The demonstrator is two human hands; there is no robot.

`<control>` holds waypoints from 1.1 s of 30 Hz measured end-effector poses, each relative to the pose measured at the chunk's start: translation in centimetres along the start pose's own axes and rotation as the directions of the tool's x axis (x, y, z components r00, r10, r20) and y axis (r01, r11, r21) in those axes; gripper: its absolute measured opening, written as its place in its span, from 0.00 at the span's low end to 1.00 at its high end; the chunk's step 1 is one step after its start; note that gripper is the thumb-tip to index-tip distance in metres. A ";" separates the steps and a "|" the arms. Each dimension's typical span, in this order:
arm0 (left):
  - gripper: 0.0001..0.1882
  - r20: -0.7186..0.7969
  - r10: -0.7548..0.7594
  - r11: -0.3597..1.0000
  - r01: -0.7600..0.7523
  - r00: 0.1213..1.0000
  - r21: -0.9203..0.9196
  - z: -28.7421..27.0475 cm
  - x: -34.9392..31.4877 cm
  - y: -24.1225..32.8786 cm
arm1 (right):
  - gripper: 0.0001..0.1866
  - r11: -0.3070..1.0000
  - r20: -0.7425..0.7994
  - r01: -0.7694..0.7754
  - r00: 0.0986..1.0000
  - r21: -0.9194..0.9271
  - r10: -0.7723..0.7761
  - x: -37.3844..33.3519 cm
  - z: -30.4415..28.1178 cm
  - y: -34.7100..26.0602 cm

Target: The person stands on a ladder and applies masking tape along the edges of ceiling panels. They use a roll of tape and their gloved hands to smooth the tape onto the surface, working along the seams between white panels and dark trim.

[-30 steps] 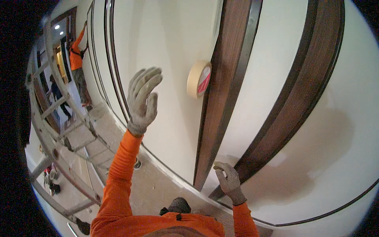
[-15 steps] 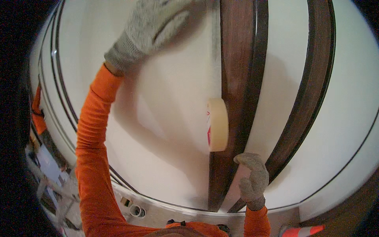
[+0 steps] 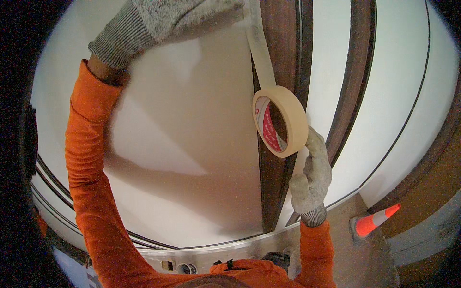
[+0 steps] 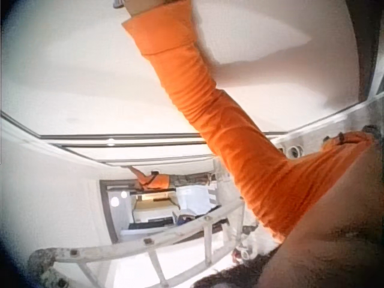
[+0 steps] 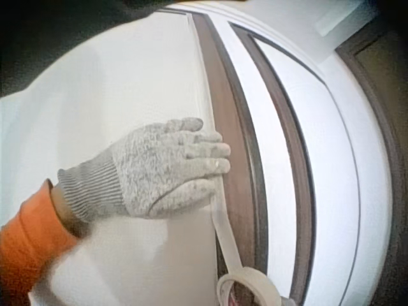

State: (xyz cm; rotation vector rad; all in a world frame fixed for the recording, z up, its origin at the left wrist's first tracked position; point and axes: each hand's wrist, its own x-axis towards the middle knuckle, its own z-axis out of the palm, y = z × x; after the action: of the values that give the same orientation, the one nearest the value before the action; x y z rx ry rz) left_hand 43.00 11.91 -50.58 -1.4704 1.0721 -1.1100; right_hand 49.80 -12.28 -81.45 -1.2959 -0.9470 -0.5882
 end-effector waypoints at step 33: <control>0.26 0.401 -0.119 0.978 0.176 0.908 -0.110 -3.0 -0.4 4.3 | 0.27 0.945 -0.127 -0.002 0.991 0.328 0.046 -1.4 5.3 -1.4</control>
State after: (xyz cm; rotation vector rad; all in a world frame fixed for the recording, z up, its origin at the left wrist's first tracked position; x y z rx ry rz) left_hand 39.62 11.11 -54.55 -1.8228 0.7779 -0.7994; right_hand 46.58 -7.66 -81.94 -0.9571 -0.8744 -0.4685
